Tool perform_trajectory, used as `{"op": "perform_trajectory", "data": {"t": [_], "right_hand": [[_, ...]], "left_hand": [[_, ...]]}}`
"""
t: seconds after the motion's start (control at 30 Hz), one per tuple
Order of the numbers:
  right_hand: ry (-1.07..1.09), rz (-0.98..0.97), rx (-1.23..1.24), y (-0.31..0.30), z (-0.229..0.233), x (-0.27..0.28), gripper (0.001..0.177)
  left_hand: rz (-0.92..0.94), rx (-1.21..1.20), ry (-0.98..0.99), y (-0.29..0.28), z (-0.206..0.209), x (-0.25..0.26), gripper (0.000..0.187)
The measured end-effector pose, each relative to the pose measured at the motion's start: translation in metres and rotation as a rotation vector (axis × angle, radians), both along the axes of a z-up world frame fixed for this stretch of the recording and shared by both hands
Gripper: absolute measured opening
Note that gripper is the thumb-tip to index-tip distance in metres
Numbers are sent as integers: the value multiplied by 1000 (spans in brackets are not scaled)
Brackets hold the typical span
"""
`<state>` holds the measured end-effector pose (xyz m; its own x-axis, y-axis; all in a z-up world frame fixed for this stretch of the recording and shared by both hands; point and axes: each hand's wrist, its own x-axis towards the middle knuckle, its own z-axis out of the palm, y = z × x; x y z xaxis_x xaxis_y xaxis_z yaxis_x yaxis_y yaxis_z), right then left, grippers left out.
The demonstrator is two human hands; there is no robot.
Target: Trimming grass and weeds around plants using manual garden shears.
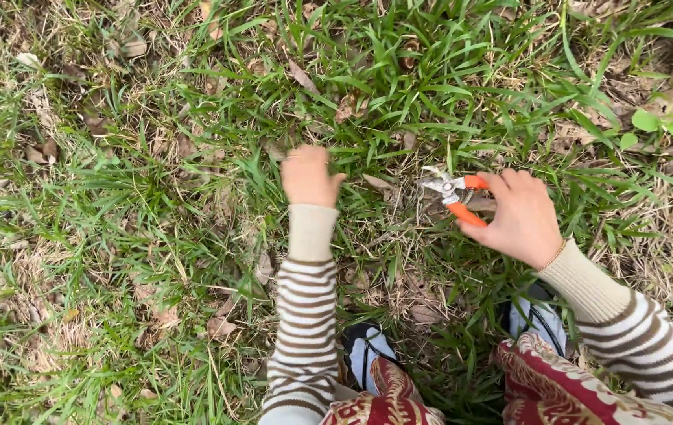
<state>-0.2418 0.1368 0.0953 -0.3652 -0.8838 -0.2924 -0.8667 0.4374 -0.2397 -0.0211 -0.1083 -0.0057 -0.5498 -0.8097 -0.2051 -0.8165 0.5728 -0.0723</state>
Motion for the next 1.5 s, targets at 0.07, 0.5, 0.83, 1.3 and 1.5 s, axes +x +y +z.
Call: {"op": "perform_trajectory", "data": {"t": [0.07, 0.5, 0.83, 1.3, 1.5], "right_hand": [[11, 25, -20, -9, -16, -1, 76], [202, 386, 10, -89, -175, 18, 55], [-17, 138, 14, -48, -66, 11, 68], [106, 85, -139, -52, -112, 37, 79], [137, 167, -99, -86, -128, 47, 81]], "left_hand": [[4, 112, 71, 14, -31, -22, 68], [231, 419, 650, -8, -107, -32, 24], [628, 346, 828, -32, -7, 53, 20], [139, 307, 537, 6, -123, -20, 34], [300, 325, 520, -14, -124, -8, 19]]}}
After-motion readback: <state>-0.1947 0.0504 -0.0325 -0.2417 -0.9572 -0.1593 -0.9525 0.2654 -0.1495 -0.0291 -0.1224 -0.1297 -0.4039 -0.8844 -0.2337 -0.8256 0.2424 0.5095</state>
